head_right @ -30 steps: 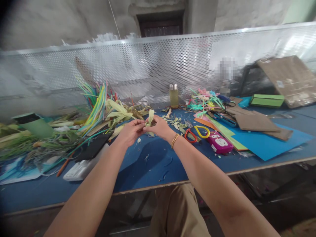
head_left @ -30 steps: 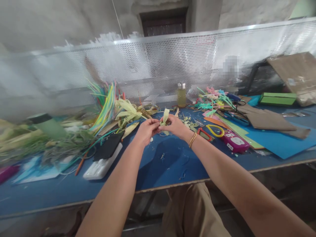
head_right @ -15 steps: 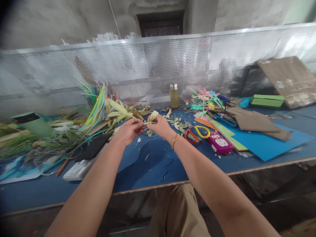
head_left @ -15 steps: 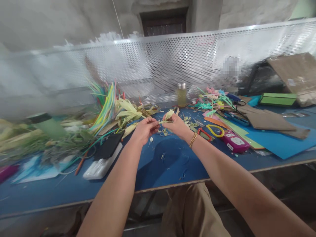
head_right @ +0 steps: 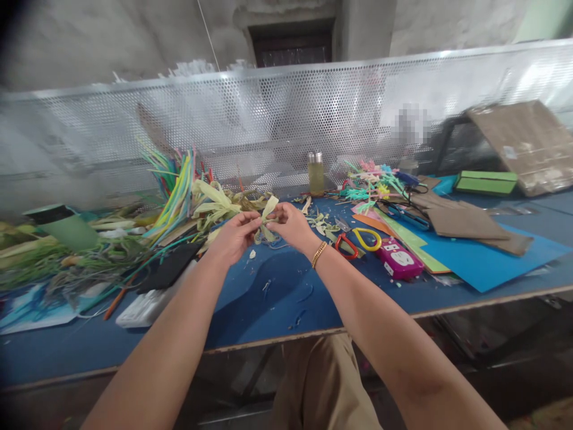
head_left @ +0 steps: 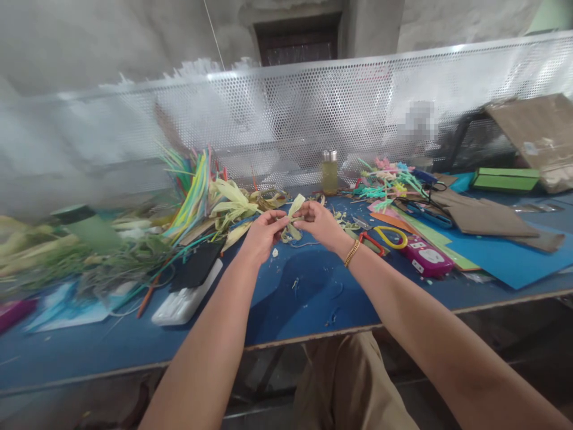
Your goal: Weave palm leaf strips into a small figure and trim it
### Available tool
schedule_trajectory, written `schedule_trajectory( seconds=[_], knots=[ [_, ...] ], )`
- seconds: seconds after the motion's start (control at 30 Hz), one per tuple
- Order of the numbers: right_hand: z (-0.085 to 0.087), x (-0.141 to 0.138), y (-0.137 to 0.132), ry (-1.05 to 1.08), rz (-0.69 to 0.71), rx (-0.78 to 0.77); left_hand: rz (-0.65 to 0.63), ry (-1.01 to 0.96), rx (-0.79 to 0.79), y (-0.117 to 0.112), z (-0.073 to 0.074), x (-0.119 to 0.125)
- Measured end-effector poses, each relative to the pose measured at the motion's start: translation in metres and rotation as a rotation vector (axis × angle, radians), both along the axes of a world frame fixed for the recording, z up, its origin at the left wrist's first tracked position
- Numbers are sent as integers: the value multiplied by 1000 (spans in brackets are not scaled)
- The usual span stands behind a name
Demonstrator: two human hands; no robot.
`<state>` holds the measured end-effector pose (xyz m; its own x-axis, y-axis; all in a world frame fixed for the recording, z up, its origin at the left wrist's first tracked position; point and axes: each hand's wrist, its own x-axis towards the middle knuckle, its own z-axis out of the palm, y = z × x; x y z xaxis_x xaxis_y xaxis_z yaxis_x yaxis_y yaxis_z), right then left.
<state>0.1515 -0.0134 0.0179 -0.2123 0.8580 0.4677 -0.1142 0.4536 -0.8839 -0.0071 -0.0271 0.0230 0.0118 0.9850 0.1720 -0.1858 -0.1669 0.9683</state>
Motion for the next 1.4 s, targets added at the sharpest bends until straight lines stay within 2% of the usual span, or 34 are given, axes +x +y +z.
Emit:
schedule_trajectory(
  seconds=[0.17, 0.23, 0.43, 0.7, 0.87, 1.07, 1.2, 1.4],
  knots=[
    [-3, 1, 4, 52, -33, -42, -147, -151, -152, -4, 6, 3],
    [-3, 1, 4, 47, -83, -24, -181, -149, -138, -5, 6, 4],
    [-2, 1, 3, -10, -65, -3, -84, -13, 29, -2, -3, 4],
    [-2, 4, 7, 6, -143, -26, -34, -13, 37, 1, -2, 2],
    [2, 8, 5, -61, -54, 54, -54, 38, 26, -2, -1, 2],
    [1, 6, 7, -40, -56, -78, -138, -9, -30, -5, 0, 5],
    [2, 3, 4, 5, -19, -89, -149, -52, -80, -5, 0, 7],
    [6, 4, 2, 117, -116, -101, -187, -21, -129, -11, 5, 12]
  ],
)
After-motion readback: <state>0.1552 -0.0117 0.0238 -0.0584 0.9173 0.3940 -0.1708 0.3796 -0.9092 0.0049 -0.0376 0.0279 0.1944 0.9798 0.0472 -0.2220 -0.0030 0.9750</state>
